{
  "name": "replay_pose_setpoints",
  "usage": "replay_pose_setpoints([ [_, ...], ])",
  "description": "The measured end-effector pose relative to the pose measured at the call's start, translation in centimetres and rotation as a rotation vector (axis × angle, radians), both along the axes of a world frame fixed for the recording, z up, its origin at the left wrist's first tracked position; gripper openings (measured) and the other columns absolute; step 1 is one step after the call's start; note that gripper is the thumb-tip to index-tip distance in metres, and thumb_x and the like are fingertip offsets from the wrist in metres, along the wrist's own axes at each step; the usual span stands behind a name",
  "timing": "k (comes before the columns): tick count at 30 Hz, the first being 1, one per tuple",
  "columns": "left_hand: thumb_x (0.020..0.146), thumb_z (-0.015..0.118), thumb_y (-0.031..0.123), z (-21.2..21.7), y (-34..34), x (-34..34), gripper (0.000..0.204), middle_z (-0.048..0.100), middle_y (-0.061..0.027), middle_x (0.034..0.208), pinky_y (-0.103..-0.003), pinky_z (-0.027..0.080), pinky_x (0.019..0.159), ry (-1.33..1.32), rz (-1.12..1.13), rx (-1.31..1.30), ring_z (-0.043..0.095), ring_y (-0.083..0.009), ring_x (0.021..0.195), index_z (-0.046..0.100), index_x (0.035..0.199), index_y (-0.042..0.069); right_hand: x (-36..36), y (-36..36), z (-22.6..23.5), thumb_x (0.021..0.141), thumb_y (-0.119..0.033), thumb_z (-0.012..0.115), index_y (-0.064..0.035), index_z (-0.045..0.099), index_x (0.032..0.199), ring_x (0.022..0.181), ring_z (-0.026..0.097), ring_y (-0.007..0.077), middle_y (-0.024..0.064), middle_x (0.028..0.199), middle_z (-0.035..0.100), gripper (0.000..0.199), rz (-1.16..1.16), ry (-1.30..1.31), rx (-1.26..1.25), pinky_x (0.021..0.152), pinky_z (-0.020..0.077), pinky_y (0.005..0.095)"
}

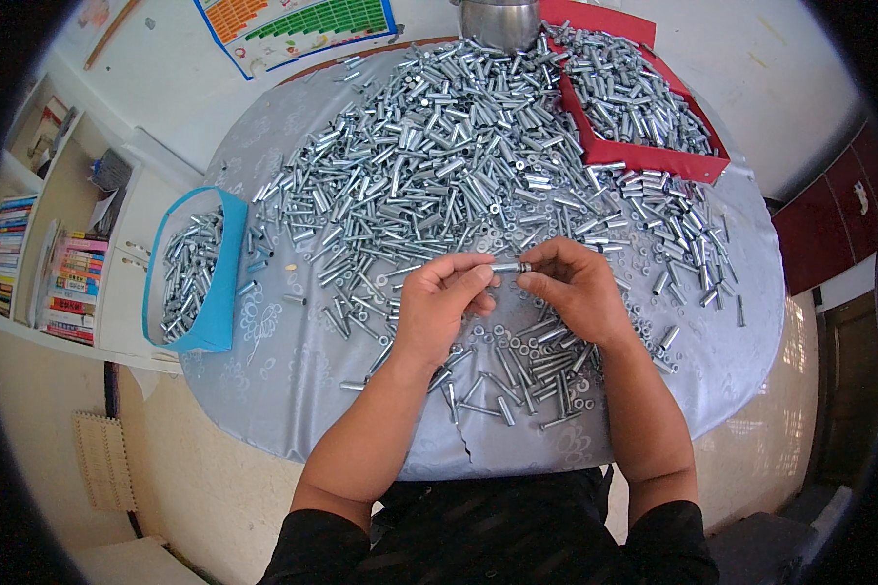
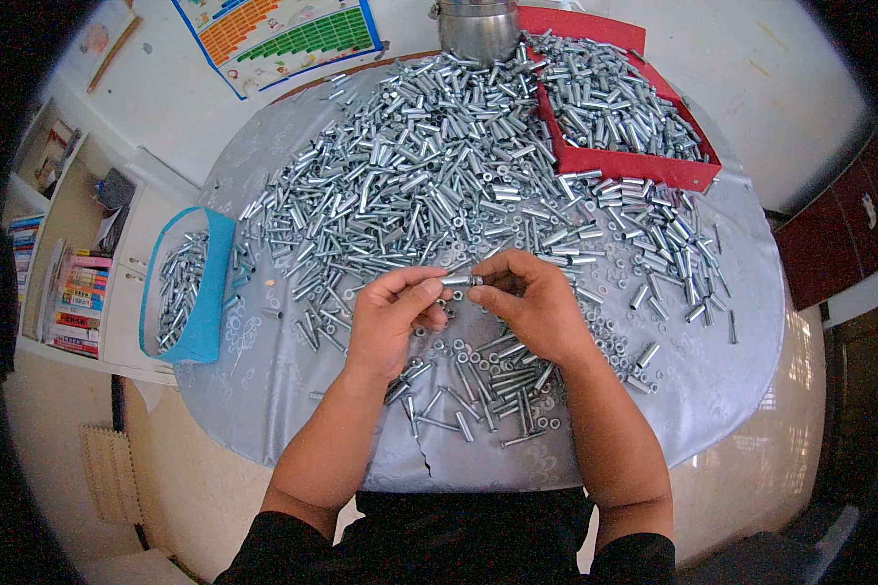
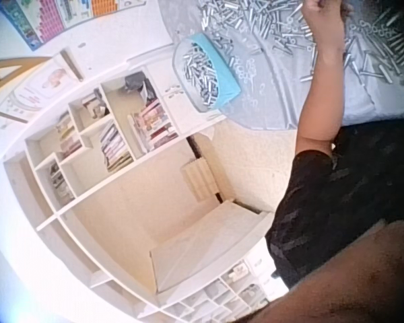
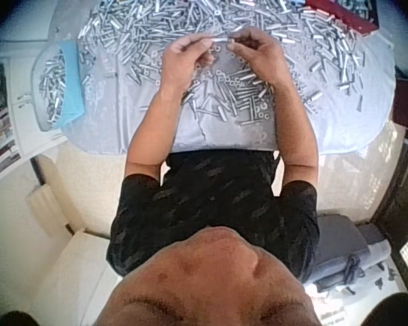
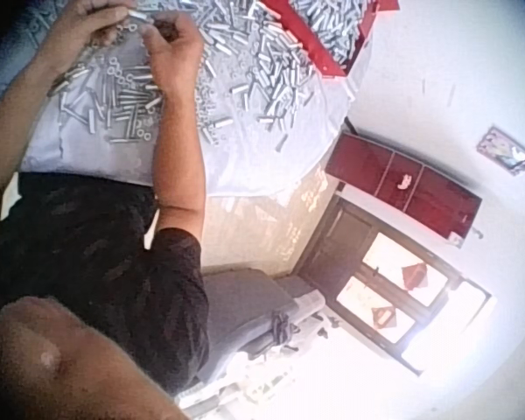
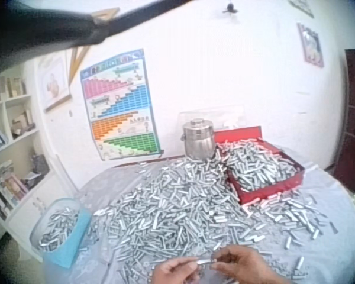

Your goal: The person repeatedly picks up a bolt and a washer from a large pile on a table, threads the washer onto the bolt, and places the assembled pair into a blue bin. The task continues with the same repetitive motion throughout the clip.

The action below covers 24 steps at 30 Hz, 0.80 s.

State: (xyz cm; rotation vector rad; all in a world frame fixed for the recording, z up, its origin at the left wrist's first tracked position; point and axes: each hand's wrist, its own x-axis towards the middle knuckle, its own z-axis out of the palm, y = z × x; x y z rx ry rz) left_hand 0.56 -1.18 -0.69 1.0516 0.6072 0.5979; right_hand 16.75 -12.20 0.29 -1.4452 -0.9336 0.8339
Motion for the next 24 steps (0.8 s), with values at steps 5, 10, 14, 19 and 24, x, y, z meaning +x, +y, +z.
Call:
replay_pose_setpoints([
  [5,0.089,0.064,0.01,-0.06,0.17,-0.17,0.021,0.07,-0.0112,0.088,-0.026,0.055,0.059,-0.009,-0.011,-0.023,0.064,-0.0126,0.065,0.066,0.107,-0.002,-0.04,0.1,-0.38,0.079,-0.002,0.074,-0.0016,0.065,0.096,0.074,0.056,0.0073,0.0004,0.085,0.064,0.019,-0.004,-0.051,0.039,0.067,0.0461,0.0231],
  [10,0.089,0.064,0.009,-0.16,0.21,-0.07,0.022,0.069,-0.0115,0.088,-0.026,0.055,0.059,-0.015,-0.019,-0.034,0.065,-0.013,0.065,0.065,0.107,-0.002,-0.19,0.03,-0.11,0.08,-0.003,0.074,-0.0015,0.065,0.096,0.074,0.056,0.0078,0.0007,0.084,0.064,0.019,-0.022,-0.075,0.023,0.067,0.0463,0.0234],
  [14,0.089,0.063,0.008,-0.25,0.35,-0.11,0.022,0.07,-0.0122,0.089,-0.026,0.056,0.059,-0.007,0.017,-0.017,0.065,-0.0132,0.065,0.065,0.108,-0.004,-0.21,0.11,0.39,0.082,-0.006,0.073,-0.0001,0.065,0.096,0.074,0.057,0.008,0.0015,0.083,0.064,0.017,-0.049,-0.01,-0.058,0.067,0.0466,0.0235],
  [19,0.089,0.063,0.007,0.15,0.27,-0.09,0.022,0.07,-0.013,0.09,-0.026,0.056,0.059,0.015,0.009,-0.005,0.065,-0.0133,0.065,0.065,0.108,-0.004,0.15,0.1,0.09,0.084,-0.003,0.07,0.001,0.064,0.1,0.079,0.059,0.0078,0.002,0.088,0.065,0.018,-0.039,-0.023,-0.059,0.07,0.0475,0.0224],
  [24,0.09,0.063,0.008,-0.1,0.32,-0.12,0.022,0.07,-0.0129,0.089,-0.026,0.056,0.059,-0.018,0.011,-0.009,0.065,-0.0127,0.065,0.065,0.109,-0.003,0.19,0.15,-0.35,0.082,-0.001,0.071,0.0007,0.065,0.103,0.08,0.06,0.0079,0.0019,0.089,0.066,0.021,-0.034,-0.01,-0.011,0.072,0.0482,0.0223],
])
